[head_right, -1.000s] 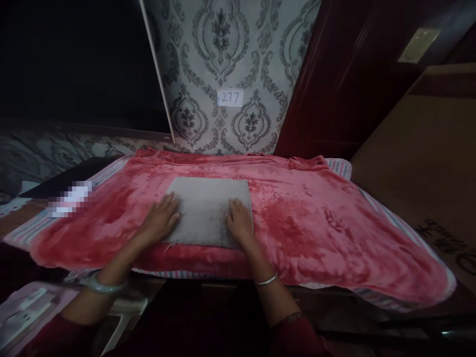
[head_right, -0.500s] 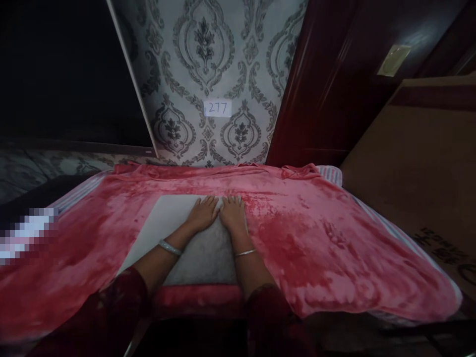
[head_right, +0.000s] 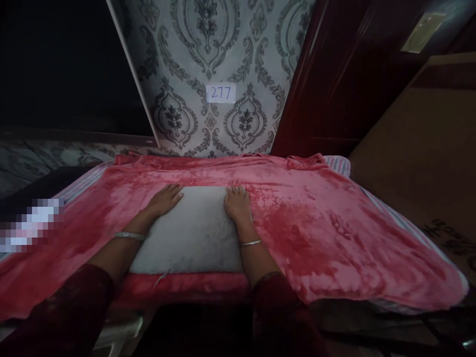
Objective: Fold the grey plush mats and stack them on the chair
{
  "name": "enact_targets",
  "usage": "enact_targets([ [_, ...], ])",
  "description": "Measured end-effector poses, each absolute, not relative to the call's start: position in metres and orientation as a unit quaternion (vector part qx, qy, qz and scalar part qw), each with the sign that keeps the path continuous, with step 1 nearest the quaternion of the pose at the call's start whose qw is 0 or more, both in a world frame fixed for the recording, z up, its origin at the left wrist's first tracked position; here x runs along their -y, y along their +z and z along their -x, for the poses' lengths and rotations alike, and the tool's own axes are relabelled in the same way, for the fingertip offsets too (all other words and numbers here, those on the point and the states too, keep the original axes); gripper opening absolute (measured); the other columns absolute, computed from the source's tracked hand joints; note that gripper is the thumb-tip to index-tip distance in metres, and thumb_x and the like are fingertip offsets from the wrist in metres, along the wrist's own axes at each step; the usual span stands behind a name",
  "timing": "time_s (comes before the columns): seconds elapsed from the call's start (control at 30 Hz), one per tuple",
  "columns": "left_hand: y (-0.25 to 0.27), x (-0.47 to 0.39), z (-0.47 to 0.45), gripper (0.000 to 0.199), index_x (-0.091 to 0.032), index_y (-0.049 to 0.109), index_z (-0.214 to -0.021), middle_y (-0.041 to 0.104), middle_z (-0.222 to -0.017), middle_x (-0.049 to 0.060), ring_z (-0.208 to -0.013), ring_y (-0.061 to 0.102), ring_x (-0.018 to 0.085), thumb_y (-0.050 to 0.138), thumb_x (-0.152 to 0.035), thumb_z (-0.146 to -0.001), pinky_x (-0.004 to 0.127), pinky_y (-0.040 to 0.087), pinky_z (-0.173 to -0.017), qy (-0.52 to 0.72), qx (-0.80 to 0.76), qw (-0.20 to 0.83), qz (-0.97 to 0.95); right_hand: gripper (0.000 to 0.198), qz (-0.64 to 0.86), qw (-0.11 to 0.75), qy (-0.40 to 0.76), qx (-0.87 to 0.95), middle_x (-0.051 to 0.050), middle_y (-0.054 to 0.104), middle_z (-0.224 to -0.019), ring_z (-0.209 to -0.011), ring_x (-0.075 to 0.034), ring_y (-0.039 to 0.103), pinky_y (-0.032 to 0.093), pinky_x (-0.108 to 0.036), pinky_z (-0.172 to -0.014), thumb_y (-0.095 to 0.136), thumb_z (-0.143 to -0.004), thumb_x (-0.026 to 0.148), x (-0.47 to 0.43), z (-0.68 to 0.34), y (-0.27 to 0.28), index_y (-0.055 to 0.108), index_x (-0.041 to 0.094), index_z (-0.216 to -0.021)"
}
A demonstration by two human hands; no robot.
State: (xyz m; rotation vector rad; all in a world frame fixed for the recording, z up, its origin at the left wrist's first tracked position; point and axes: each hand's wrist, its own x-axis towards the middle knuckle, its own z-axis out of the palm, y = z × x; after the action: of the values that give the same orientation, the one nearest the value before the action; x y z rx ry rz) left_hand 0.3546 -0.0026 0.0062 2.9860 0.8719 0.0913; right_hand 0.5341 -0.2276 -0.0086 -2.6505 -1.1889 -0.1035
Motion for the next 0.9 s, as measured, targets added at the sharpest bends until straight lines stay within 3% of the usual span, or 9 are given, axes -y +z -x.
enact_targets([
  [0.1,0.009,0.002,-0.351,0.063,-0.020,0.036,-0.160,0.035,-0.167,0.007,-0.156,0.026,0.021,0.021,-0.045,-0.104,0.043,0.029,-0.124,0.026,-0.282,0.018,-0.959,0.053,0.903,0.119,-0.038,0.410,-0.007,0.043,-0.161,-0.151,-0.030,0.029,0.025,-0.052,-0.120,0.028,-0.104,0.029,0.228,-0.533,-0.005,0.049,0.022,-0.152],
  [0.2,0.023,0.016,-0.354,0.064,-0.020,0.038,-0.158,0.030,-0.168,0.012,-0.156,0.024,0.030,0.022,-0.049,-0.103,0.059,0.028,-0.121,0.007,-0.335,0.004,-0.942,0.052,0.904,0.121,-0.016,0.409,-0.007,0.042,-0.163,-0.152,-0.030,0.029,0.025,-0.054,-0.120,0.030,-0.104,0.029,0.229,-0.535,0.004,0.048,0.022,-0.153],
  [0.27,0.034,0.038,-0.355,0.066,-0.013,0.043,-0.155,0.027,-0.168,0.020,-0.157,0.020,0.035,0.026,-0.050,-0.103,0.066,0.023,-0.121,0.013,-0.367,-0.022,-0.930,0.051,0.906,0.128,0.004,0.404,-0.008,0.041,-0.163,-0.152,-0.030,0.029,0.026,-0.055,-0.121,0.033,-0.104,0.029,0.234,-0.536,0.010,0.050,0.022,-0.152],
  [0.37,0.042,0.097,-0.352,0.066,-0.005,0.045,-0.152,0.028,-0.166,0.025,-0.157,0.020,0.036,0.033,-0.046,-0.102,0.062,0.020,-0.124,0.037,-0.309,-0.039,-0.949,0.052,0.891,0.190,-0.002,0.412,-0.012,0.041,-0.162,-0.152,-0.030,0.032,0.027,-0.053,-0.123,0.039,-0.100,0.024,0.255,-0.527,0.010,0.051,0.018,-0.151],
  [0.5,0.022,0.199,-0.343,0.062,-0.011,0.040,-0.156,0.032,-0.166,0.018,-0.156,0.025,0.031,0.041,-0.036,-0.100,0.054,0.022,-0.126,0.069,-0.132,-0.008,-0.989,0.056,0.812,0.364,-0.063,0.452,-0.011,0.045,-0.160,-0.149,-0.022,0.038,0.029,-0.046,-0.125,0.037,-0.097,0.019,0.300,-0.493,-0.018,0.050,0.017,-0.151],
  [0.57,0.005,0.237,-0.341,0.063,-0.009,0.037,-0.157,0.033,-0.166,0.018,-0.156,0.026,0.031,0.041,-0.034,-0.099,0.055,0.022,-0.126,0.069,-0.085,0.004,-0.994,0.056,0.792,0.408,-0.077,0.447,-0.011,0.048,-0.157,-0.147,-0.021,0.041,0.030,-0.047,-0.125,0.033,-0.097,0.019,0.317,-0.475,-0.035,0.051,0.016,-0.150],
  [0.7,-0.014,0.259,-0.341,0.064,-0.004,0.036,-0.157,0.030,-0.166,0.021,-0.157,0.023,0.032,0.039,-0.034,-0.100,0.058,0.018,-0.127,0.062,-0.079,0.006,-0.995,0.054,0.798,0.394,-0.065,0.451,-0.014,0.057,-0.149,-0.144,-0.023,0.045,0.030,-0.048,-0.125,0.035,-0.095,0.018,0.328,-0.458,-0.053,0.059,0.012,-0.143],
  [0.9,-0.013,0.225,-0.316,0.068,-0.011,0.040,-0.157,0.031,-0.166,0.019,-0.156,0.026,0.031,0.042,-0.048,-0.100,0.054,0.022,-0.126,0.069,-0.151,-0.013,-0.986,0.051,0.803,0.381,-0.065,0.453,-0.015,0.058,-0.148,-0.144,-0.025,0.045,0.032,-0.050,-0.124,0.038,-0.098,0.024,0.325,-0.460,-0.051,0.057,0.012,-0.144],
])
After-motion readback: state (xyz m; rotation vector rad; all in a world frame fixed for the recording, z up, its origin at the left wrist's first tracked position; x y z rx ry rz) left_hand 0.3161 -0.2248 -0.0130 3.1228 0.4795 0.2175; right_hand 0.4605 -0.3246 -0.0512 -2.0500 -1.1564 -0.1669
